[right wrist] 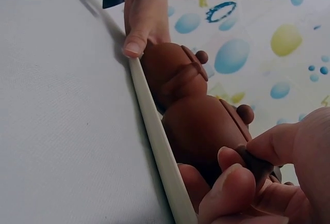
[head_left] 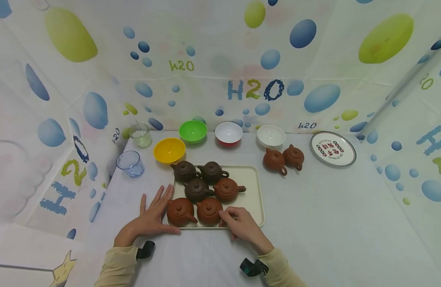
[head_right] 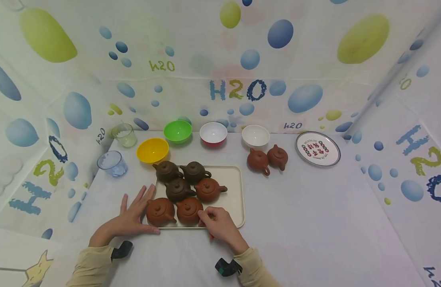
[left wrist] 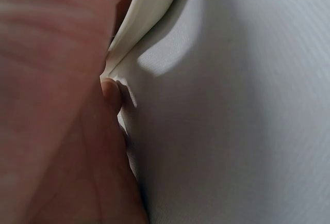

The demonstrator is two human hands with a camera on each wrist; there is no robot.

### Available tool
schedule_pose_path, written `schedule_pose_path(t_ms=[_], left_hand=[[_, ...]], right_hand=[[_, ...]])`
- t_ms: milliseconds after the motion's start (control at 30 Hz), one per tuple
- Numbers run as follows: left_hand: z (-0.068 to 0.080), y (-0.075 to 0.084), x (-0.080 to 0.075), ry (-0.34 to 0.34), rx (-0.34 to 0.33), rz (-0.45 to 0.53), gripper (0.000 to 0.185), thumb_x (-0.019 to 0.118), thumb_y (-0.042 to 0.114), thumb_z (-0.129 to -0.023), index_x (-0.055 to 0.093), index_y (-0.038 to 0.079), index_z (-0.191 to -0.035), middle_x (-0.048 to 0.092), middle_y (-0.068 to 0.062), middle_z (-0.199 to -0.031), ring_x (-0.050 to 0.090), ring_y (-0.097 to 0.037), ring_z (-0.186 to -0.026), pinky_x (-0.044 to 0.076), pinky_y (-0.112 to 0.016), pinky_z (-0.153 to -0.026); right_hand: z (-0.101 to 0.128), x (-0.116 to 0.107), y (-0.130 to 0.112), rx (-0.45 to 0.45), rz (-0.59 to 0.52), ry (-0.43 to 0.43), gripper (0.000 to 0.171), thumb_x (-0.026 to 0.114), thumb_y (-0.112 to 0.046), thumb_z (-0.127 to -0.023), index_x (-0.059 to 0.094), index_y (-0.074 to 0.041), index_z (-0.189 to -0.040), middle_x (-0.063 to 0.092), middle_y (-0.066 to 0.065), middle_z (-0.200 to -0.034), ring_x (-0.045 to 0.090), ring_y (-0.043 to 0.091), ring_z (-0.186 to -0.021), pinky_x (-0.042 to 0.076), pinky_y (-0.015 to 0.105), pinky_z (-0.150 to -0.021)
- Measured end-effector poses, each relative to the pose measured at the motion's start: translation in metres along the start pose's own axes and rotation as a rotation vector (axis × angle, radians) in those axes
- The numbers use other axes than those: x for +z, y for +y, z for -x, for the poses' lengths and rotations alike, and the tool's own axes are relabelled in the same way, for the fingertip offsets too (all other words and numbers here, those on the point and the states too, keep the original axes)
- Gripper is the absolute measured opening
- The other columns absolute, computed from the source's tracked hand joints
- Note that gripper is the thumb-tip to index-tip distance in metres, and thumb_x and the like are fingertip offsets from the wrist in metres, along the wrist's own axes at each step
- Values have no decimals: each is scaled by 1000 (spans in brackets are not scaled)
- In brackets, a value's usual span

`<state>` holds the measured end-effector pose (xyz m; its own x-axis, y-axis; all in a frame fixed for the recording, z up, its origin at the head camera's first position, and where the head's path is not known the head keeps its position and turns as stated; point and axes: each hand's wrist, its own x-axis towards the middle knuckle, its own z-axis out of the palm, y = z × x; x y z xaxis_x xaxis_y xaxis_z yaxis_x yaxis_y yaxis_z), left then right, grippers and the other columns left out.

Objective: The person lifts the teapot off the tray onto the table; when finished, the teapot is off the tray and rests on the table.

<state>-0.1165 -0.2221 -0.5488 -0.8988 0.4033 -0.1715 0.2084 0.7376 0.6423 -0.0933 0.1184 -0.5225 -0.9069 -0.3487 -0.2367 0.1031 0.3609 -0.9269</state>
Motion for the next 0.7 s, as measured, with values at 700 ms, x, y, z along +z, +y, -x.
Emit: schedule_pose_path(t_ms=[700], left_hand=[[-2,0,-2,-22,-23,-2,144,92,62,-70,1,23,-174,-3,-9,-184,-10,-37,-169,-32,-71,-120]], right_hand=[[1,2,1,-1,17,22,39,61,-33,-110,72,-5,-85,76,18,-79,46,1,-38,33,23,-42]])
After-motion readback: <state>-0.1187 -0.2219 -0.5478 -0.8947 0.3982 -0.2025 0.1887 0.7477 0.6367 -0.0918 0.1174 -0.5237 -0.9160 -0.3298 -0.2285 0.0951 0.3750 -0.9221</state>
